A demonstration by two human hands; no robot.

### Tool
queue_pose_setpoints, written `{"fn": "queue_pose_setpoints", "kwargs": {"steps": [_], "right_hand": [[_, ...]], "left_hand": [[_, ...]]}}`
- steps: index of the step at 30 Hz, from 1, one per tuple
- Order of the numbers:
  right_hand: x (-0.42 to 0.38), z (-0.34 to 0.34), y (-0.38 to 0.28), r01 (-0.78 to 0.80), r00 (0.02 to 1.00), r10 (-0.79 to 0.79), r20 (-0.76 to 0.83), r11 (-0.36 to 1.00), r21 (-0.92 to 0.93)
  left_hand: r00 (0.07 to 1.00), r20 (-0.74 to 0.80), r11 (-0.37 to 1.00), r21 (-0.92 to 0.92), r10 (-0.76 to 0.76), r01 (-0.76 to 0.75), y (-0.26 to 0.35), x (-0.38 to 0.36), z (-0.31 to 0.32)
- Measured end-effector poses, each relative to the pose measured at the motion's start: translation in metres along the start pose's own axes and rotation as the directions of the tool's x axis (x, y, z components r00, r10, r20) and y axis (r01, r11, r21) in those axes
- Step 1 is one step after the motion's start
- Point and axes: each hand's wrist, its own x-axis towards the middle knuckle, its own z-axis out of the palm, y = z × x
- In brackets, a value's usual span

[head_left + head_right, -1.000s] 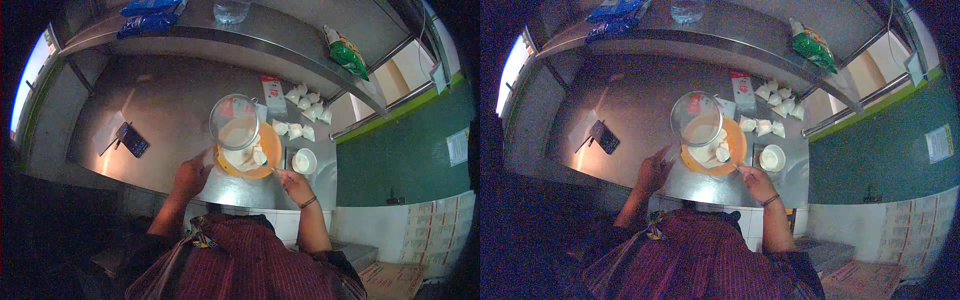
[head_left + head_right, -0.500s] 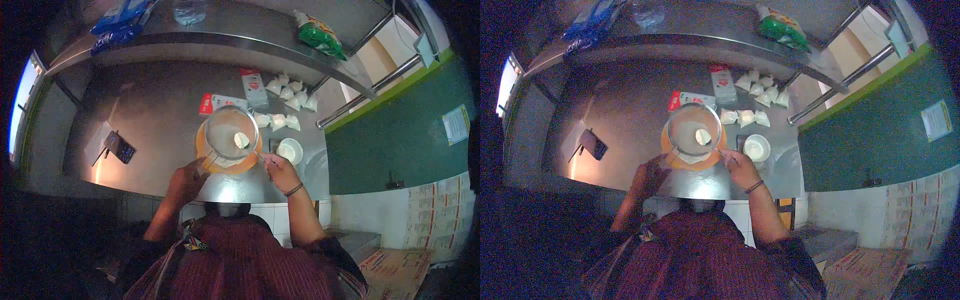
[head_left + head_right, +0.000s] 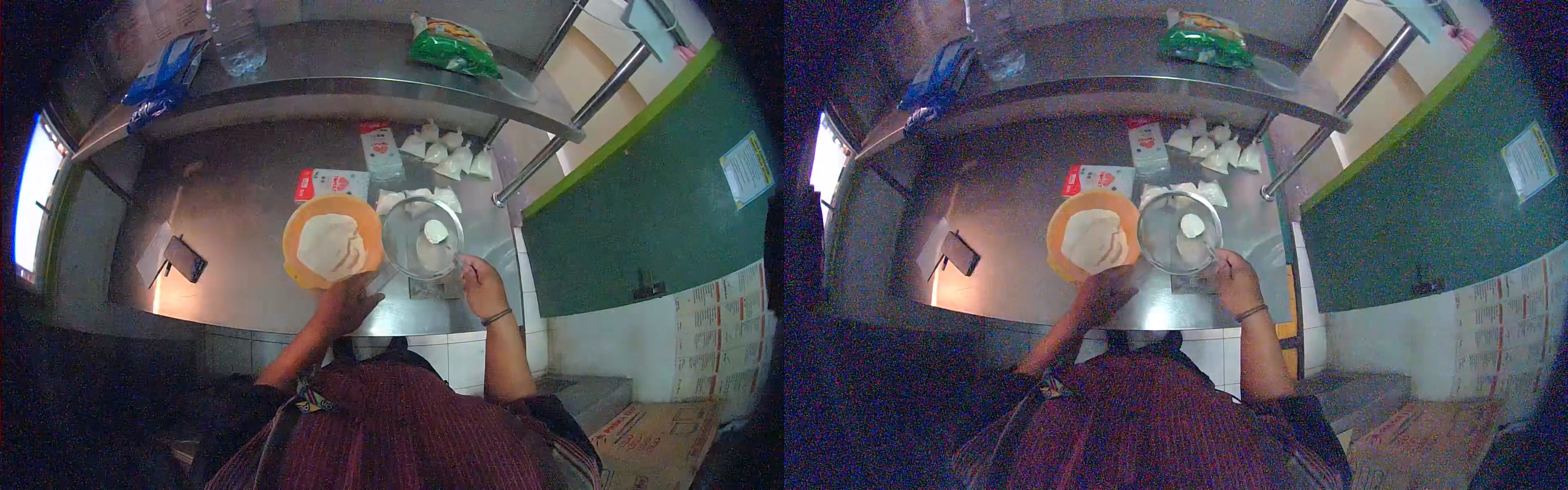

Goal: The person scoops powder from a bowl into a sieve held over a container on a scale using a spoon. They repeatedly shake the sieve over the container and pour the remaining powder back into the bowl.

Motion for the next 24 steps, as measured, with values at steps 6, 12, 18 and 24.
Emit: {"fn": "queue_pose_setpoints", "kwargs": {"steps": [6, 12, 18, 24], "right_hand": [[0.004, -0.014, 0.018, 0.13, 0.989, -0.138, -0.047, 0.982, -0.139], [0.006, -0.033, 0.009, 0.173, 0.985, -0.154, 0.079, 0.891, -0.419], [0.006, -0.037, 0.021, 0.265, 0.961, -0.272, 0.044, 0.868, -0.42], [0.007, -0.029, 0.036, 0.247, 0.969, -0.239, 0.069, 0.893, -0.376]], "left_hand": [[0.981, -0.062, 0.971, 0.162, 0.185, -0.173, -0.027, 0.013, 0.055], [0.995, -0.085, 0.99, 0.131, 0.061, -0.049, 0.015, 0.019, 0.053], [0.998, -0.025, 0.982, 0.182, -0.049, 0.053, 0.023, 0.016, 0.06], [0.996, -0.046, 0.991, 0.105, -0.073, 0.078, 0.029, 0.007, 0.068]]}}
